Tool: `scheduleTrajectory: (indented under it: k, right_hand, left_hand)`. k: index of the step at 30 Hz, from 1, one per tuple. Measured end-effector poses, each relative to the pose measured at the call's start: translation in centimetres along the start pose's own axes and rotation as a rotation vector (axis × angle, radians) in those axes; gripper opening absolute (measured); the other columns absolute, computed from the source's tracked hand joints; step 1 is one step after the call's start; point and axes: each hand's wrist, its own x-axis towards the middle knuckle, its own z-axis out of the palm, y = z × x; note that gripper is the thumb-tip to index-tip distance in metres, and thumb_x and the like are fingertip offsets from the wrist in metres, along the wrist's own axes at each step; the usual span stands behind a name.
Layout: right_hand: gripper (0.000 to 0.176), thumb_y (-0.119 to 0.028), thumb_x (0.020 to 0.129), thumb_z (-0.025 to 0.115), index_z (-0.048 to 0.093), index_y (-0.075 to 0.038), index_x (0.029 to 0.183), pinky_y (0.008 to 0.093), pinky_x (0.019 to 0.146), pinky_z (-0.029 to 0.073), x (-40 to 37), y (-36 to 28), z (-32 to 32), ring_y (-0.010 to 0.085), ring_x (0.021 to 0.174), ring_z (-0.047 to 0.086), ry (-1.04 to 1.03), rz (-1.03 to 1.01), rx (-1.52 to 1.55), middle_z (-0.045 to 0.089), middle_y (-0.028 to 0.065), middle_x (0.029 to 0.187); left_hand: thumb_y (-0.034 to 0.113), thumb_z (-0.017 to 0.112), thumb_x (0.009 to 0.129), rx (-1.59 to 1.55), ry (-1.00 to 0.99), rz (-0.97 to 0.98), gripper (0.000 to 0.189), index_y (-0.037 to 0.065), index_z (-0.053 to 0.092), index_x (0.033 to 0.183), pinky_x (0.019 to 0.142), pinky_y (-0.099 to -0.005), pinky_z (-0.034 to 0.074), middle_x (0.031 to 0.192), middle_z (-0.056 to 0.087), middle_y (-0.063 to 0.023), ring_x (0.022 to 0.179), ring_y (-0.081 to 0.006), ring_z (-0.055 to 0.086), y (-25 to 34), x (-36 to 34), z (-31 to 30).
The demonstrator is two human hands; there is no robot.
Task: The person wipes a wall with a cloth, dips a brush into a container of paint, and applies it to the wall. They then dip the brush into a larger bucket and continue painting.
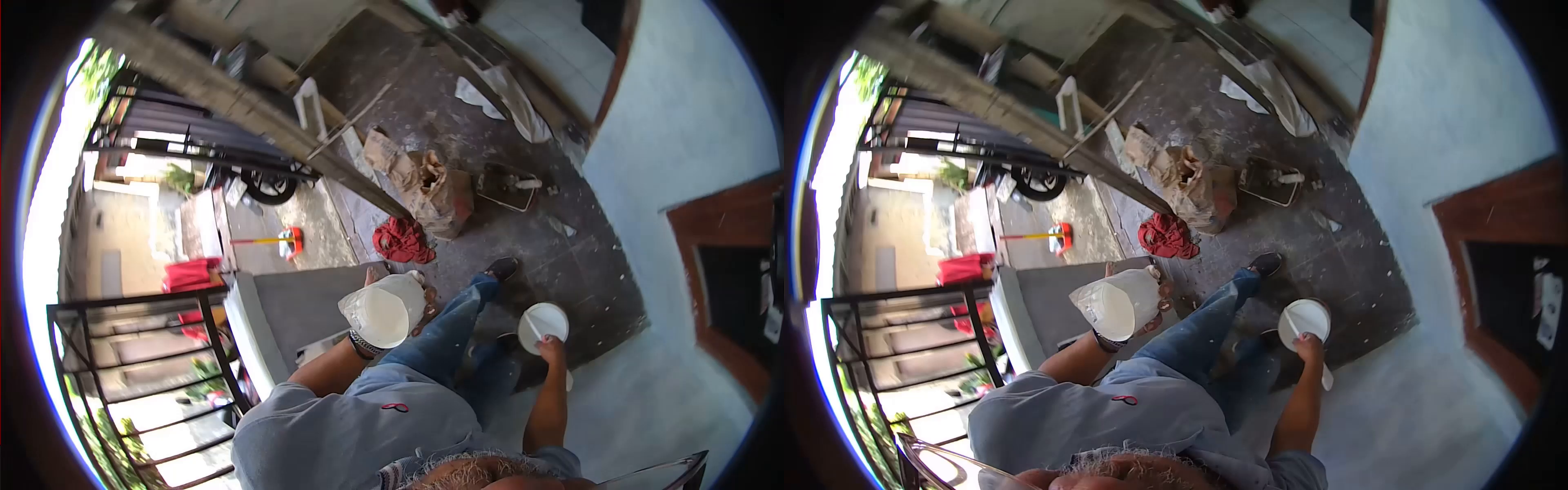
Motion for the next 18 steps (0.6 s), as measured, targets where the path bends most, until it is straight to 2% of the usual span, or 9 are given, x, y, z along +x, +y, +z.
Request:
scheduleTrajectory:
  k: [1, 4, 6, 8, 12, 14, 15, 16, 18]
  right_hand:
    - [0.04, -0.034, 0.071, 0.073, 0.066, 0.0, 0.092, 0.0429, 0.084, 0.049, -2.1, -1.8, -1.0, 0.0386, 0.098, 0.064, 0.021, -0.04, -0.026, 0.067, 0.0239, 0.099]
    - [0.04, -0.036, 0.071, 0.071, 0.058, 0.002, 0.073, 0.0435, 0.071, 0.047, -7.1, -4.7, -2.2, 0.0356, 0.072, 0.06, 0.038, -0.265, -0.04, 0.061, 0.0241, 0.077]
    - [0.04, -0.036, 0.073, 0.07, 0.058, 0.002, 0.072, 0.0437, 0.07, 0.046, -11.1, -9.0, -3.6, 0.0359, 0.071, 0.059, 0.07, -0.31, -0.118, 0.061, 0.0238, 0.076]
    - [0.039, -0.036, 0.074, 0.069, 0.057, 0.001, 0.071, 0.0444, 0.069, 0.046, -14.5, -14.2, -4.4, 0.0366, 0.07, 0.058, 0.075, -0.347, -0.162, 0.061, 0.0232, 0.075]
    - [0.037, -0.034, 0.076, 0.068, 0.057, 0.002, 0.072, 0.0425, 0.065, 0.045, -19.1, -24.0, -4.2, 0.0278, 0.068, 0.06, 0.073, -0.423, -0.247, 0.061, 0.0194, 0.071]
    - [0.039, -0.036, 0.077, 0.066, 0.063, 0.003, 0.081, 0.0438, 0.073, 0.048, -19.9, -28.7, -3.4, 0.0383, 0.08, 0.065, 0.03, -0.426, -0.292, 0.065, 0.0252, 0.081]
    - [0.039, -0.035, 0.077, 0.066, 0.06, 0.003, 0.077, 0.0432, 0.069, 0.048, -20.4, -31.4, -2.8, 0.0363, 0.073, 0.064, 0.043, -0.484, -0.249, 0.063, 0.023, 0.074]
    - [0.036, -0.035, 0.078, 0.066, 0.06, 0.001, 0.076, 0.0408, 0.064, 0.047, -21.2, -34.3, -2.4, 0.0284, 0.066, 0.061, 0.027, -0.517, -0.293, 0.062, 0.0176, 0.069]
    - [0.032, -0.032, 0.081, 0.066, 0.059, -0.002, 0.072, 0.0347, 0.053, 0.042, -22.0, -39.6, -0.7, 0.0172, 0.057, 0.053, -0.074, -0.482, -0.173, 0.057, 0.0078, 0.062]
  left_hand:
    - [0.078, 0.042, 0.082, -0.048, -0.013, 0.04, 0.086, 0.009, 0.046, 0.134, 0.069, -0.0519, 0.056, 0.13, 0.047, -0.0221, 0.115, -0.0421, 0.052, 0.3, -2.6, -0.1]
    - [0.078, 0.045, 0.081, -0.177, -0.052, 0.173, 0.087, 0.009, 0.045, 0.135, 0.074, -0.0562, 0.055, 0.135, 0.047, -0.0209, 0.119, -0.043, 0.052, -0.2, -11.2, -0.2]
    - [0.077, 0.047, 0.081, -0.26, -0.05, 0.258, 0.086, 0.009, 0.045, 0.134, 0.076, -0.0561, 0.055, 0.134, 0.047, -0.0203, 0.119, -0.0417, 0.052, -0.3, -15.7, -0.1]
    - [0.074, 0.049, 0.082, -0.324, -0.136, 0.371, 0.083, 0.008, 0.047, 0.133, 0.079, -0.0533, 0.056, 0.132, 0.048, -0.02, 0.122, -0.04, 0.05, 0.2, -18.8, -0.4]
    - [0.074, 0.045, 0.085, -0.391, -0.104, 0.568, 0.082, 0.007, 0.047, 0.133, 0.078, -0.0517, 0.058, 0.131, 0.049, -0.0201, 0.12, -0.0403, 0.052, 2.3, -24.7, -1.7]
    - [0.074, 0.043, 0.085, -0.422, -0.073, 0.634, 0.082, 0.007, 0.047, 0.132, 0.078, -0.0527, 0.058, 0.131, 0.049, -0.0201, 0.118, -0.0408, 0.054, 3.9, -26.8, -1.3]
    - [0.075, 0.041, 0.086, -0.423, -0.068, 0.65, 0.083, 0.006, 0.047, 0.132, 0.079, -0.0547, 0.057, 0.13, 0.05, -0.0208, 0.116, -0.0415, 0.055, 5.3, -27.5, -1.1]
    - [0.075, 0.041, 0.085, -0.423, -0.102, 0.666, 0.083, 0.007, 0.047, 0.132, 0.079, -0.0552, 0.057, 0.13, 0.05, -0.0211, 0.117, -0.0415, 0.055, 6.8, -28.2, -0.8]
    - [0.076, 0.04, 0.085, -0.42, -0.168, 0.703, 0.084, 0.007, 0.047, 0.132, 0.08, -0.0563, 0.057, 0.13, 0.05, -0.0216, 0.117, -0.0414, 0.054, 9.3, -29.6, -0.4]
